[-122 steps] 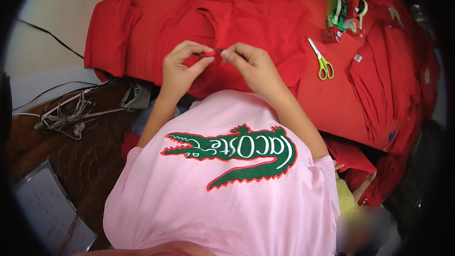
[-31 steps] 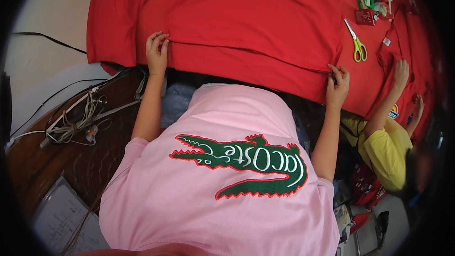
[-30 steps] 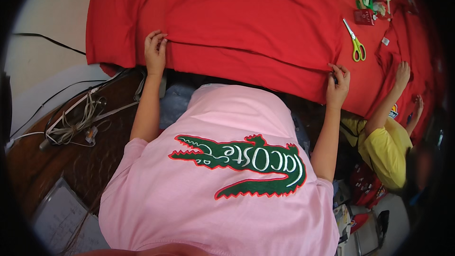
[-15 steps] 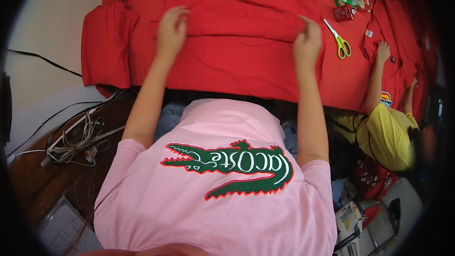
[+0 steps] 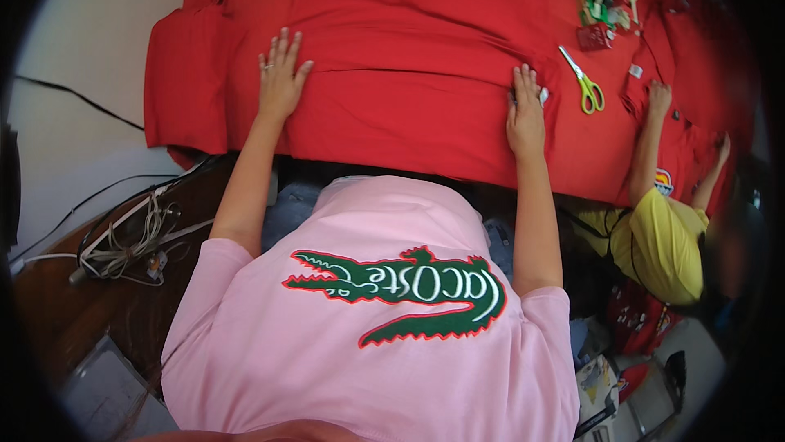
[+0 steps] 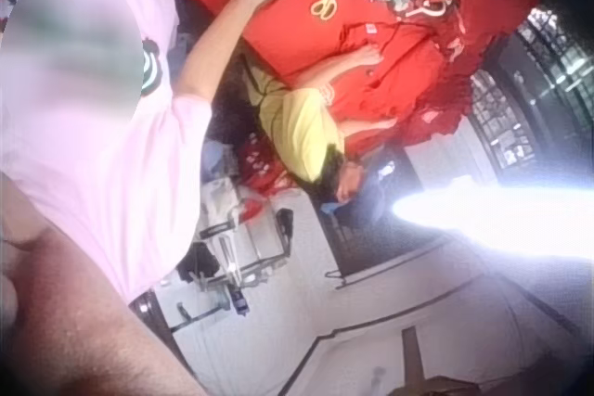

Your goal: The person processes red shirts by using small blue shears to trim excess threads from the tags and collars, laying each shirt flat on a table and folding them after processing.

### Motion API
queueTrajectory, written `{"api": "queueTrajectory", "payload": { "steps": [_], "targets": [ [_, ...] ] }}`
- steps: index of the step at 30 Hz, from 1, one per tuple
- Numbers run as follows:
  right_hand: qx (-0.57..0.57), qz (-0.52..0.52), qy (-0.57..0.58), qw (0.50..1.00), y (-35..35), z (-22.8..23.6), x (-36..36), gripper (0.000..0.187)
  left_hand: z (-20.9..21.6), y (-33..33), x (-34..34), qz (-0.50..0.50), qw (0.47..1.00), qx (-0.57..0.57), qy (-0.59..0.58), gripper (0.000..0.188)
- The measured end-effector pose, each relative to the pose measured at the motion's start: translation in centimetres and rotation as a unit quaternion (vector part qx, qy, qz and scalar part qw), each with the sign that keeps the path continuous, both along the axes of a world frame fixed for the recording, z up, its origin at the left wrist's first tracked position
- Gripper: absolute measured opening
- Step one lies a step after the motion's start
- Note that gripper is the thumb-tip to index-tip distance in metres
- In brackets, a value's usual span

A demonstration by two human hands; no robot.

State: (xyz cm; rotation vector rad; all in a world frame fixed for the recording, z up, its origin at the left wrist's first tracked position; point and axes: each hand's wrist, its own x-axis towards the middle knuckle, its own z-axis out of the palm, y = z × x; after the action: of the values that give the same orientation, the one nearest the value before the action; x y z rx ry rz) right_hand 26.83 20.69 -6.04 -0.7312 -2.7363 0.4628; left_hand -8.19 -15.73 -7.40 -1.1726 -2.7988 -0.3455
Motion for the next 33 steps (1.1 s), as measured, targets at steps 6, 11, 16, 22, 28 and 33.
{"api": "queueTrajectory", "payload": {
  "steps": [6,11,16,22,28,33],
  "targets": [
    [-0.239,-0.309,0.208,0.897,2.4,1.8,4.1,0.031,1.0,2.0,1.5,0.065,0.997,0.018,0.025,0.054],
    [-0.009,-0.391,0.101,0.915,5.6,-1.9,11.8,0.032,2.4,8.5,4.3,-0.098,0.989,0.104,-0.023,0.038],
    [0.018,-0.315,0.119,0.942,5.5,-0.7,10.5,0.032,3.2,16.1,6.2,-0.192,0.972,0.107,-0.088,0.036],
    [0.171,-0.269,0.04,0.947,10.7,1.3,7.1,0.029,4.0,24.4,9.4,-0.262,0.951,0.094,-0.134,0.031],
    [0.228,-0.248,-0.13,0.932,13.4,2.0,6.9,0.023,5.0,27.3,9.5,-0.236,0.938,0.069,-0.244,0.021],
    [0.167,-0.267,-0.146,0.938,14.0,2.5,7.0,0.019,7.8,22.7,4.1,-0.028,0.817,0.235,-0.526,0.017]
  ]
}}
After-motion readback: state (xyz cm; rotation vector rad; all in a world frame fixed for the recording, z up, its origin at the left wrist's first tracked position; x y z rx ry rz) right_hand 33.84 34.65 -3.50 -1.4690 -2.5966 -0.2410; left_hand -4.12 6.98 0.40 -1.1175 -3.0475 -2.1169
